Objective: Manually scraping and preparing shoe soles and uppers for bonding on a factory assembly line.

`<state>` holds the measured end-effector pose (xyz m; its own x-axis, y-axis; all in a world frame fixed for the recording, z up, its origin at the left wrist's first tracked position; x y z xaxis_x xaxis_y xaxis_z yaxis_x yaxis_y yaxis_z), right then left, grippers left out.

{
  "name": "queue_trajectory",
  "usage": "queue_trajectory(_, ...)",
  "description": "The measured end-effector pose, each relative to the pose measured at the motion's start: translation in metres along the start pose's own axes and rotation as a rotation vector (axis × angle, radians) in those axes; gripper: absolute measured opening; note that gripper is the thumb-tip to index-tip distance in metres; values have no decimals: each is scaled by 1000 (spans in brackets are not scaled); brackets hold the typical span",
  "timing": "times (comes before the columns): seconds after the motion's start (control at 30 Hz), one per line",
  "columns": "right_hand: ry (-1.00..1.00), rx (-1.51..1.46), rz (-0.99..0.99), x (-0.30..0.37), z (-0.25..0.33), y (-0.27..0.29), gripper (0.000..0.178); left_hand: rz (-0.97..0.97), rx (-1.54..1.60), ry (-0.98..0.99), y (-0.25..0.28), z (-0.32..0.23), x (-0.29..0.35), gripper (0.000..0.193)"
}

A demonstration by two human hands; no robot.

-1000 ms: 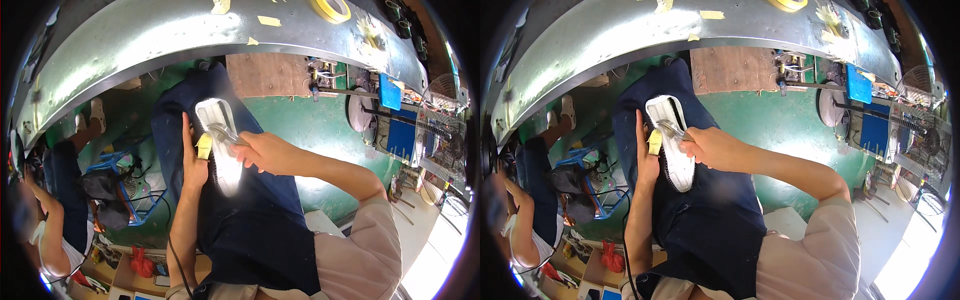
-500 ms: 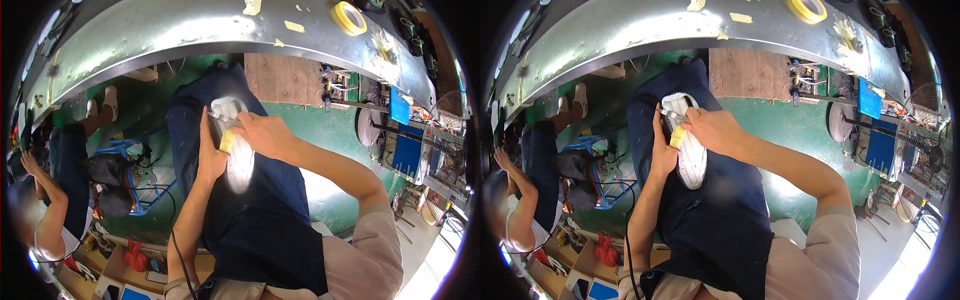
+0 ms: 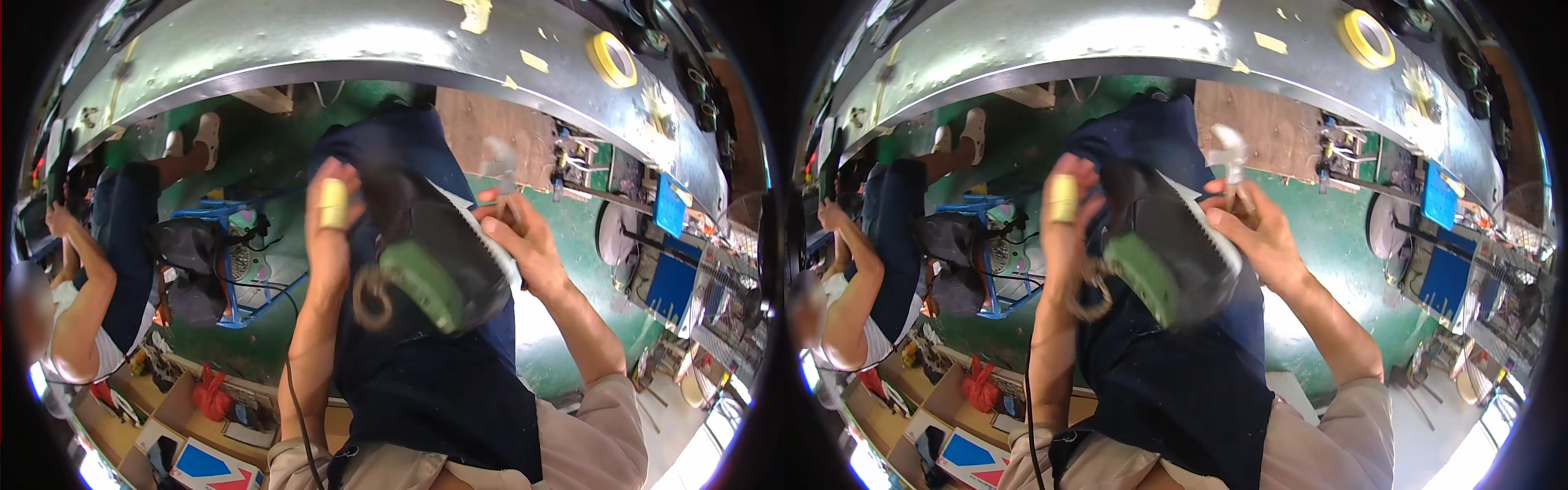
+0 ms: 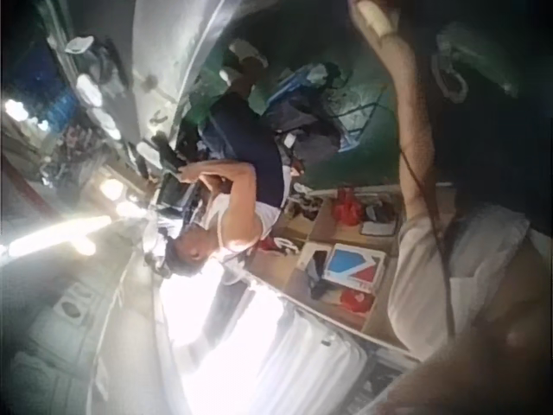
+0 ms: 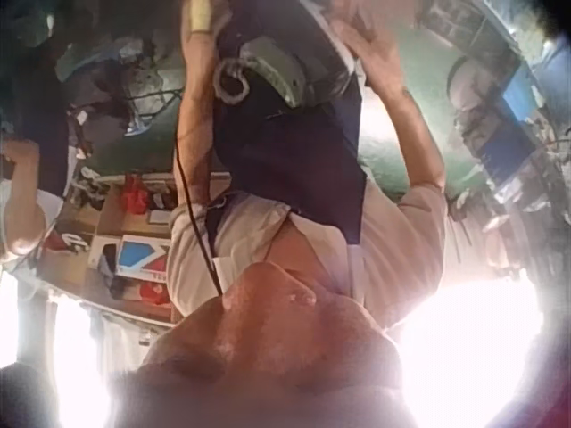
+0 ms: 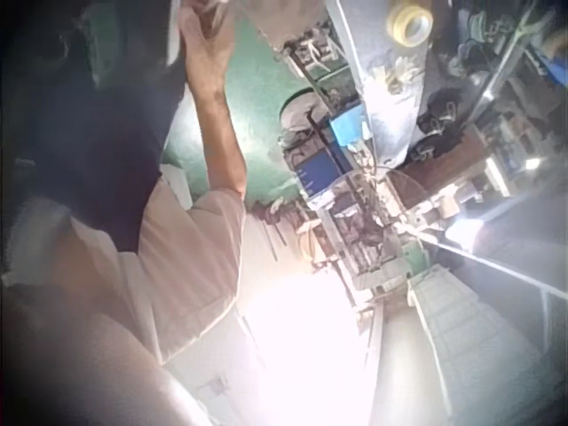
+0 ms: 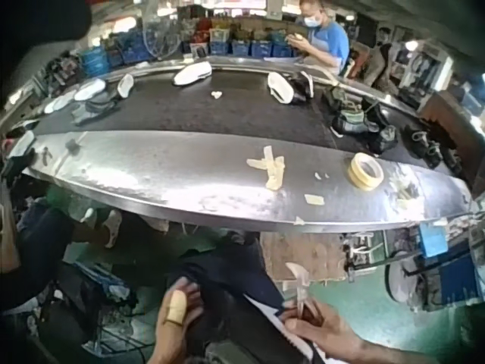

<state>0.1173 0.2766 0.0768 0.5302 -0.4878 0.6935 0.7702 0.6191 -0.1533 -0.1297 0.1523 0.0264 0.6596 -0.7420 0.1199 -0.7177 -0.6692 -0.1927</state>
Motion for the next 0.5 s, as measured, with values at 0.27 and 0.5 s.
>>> queue_trajectory(0.27,263,967,-34,-39,-59,-32,24,-44,371,565,-11,121,58,75)
queue_trajectory(0.5,-277,501,399,-27,-31,-55,32,155,193,123,-28,77,45,64)
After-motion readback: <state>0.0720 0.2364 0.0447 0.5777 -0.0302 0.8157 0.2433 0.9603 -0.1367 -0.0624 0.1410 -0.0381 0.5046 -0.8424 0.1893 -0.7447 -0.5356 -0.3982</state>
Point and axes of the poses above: each hand's wrist, its own x-axis away from the middle knuckle, its own y-axis out of the back of the hand, z = x × y, the point moved 9 cm from there along -x, towards the middle knuckle, and after that the axes turned 14 degrees about -y, right-handed, at the moved point
